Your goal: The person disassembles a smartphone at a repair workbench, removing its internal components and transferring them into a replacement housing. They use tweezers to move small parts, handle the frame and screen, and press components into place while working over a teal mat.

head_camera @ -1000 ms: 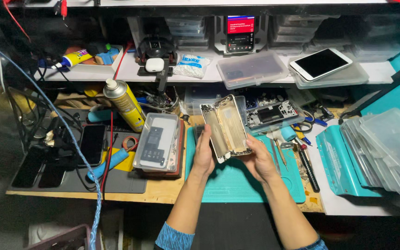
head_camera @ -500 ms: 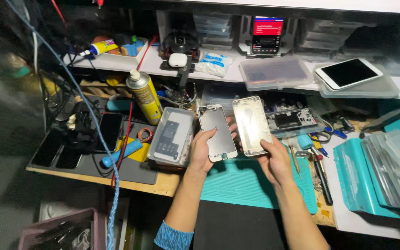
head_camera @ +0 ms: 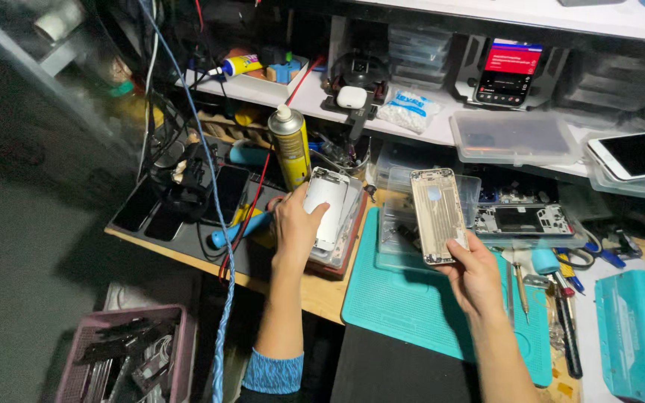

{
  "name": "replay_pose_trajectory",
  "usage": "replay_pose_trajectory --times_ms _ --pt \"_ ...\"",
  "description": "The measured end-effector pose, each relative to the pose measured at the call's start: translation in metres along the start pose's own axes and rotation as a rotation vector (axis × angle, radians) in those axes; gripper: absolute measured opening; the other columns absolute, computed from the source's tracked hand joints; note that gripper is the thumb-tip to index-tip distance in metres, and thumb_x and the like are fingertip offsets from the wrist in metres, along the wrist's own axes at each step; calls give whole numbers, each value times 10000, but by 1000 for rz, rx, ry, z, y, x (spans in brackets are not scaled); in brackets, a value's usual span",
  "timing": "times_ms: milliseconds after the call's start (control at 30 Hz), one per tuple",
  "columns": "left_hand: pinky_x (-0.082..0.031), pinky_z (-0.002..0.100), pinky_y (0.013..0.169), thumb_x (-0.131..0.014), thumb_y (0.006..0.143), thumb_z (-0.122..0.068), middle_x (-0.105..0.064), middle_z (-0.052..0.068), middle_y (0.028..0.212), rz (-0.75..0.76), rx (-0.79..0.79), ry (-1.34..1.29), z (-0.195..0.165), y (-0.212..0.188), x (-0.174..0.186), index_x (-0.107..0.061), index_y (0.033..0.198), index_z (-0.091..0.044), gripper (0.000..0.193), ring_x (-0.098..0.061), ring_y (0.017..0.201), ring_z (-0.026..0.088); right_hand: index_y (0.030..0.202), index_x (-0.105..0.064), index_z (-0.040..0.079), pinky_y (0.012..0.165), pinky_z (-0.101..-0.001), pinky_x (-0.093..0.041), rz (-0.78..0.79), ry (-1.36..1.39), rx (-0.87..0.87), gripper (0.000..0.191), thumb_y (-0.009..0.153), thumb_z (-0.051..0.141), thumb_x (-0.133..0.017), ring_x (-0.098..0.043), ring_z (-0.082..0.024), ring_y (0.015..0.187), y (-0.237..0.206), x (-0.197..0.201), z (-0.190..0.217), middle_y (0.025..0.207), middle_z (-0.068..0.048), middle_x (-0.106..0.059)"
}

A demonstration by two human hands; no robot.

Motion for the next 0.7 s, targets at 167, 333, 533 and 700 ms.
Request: replay_pose_trajectory --times_ms 167,333,533,700 --pt "-481 574 848 -890 622 -196 -671 193 1097 -185 -142 353 -33 -12 2 -664 1195 -6 645 -619 1042 429 1339 -578 -50 690 -343 -626 -34 -42 26 349 1006 54 -557 -733 -208 868 -6 11 9 1115 -142 -719" --pt "-600 408 798 -745 879 -152 -688 171 1158 -134 -273 -216 -63 -32 -37 -643 1285 18 451 -714 986 304 1332 -581 -34 689 -340 -631 -113 -79 107 350 995 58 -565 -732 -195 860 -17 32 32 1093 -125 -718" --pt "-613 292 735 -737 928 -158 -761 115 1047 468 -50 -534 -82 -76 -136 -648 1279 33 410 -755 876 180 1309 -601 -65 685 -327 -613 -173 -135 111 339 994 58 -598 -721 -180 849 -28 55 49 1066 -120 -725" --pt "-560 292 853 -652 1025 -100 -714 137 1132 722 78 -1086 -97 -90 -174 -626 1296 67 319 -685 997 160 1318 -627 -52 707 -293 -603 -23 -317 -5 389 959 98 -641 -713 -158 826 -20 31 35 1038 -107 -735"
Point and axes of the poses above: each hand's wrist, its own y-axis towards the middle knuckle, its own x-axis out of the back of the hand, z = x × y, the point moved 7 cm from there along y, towards the middle knuckle
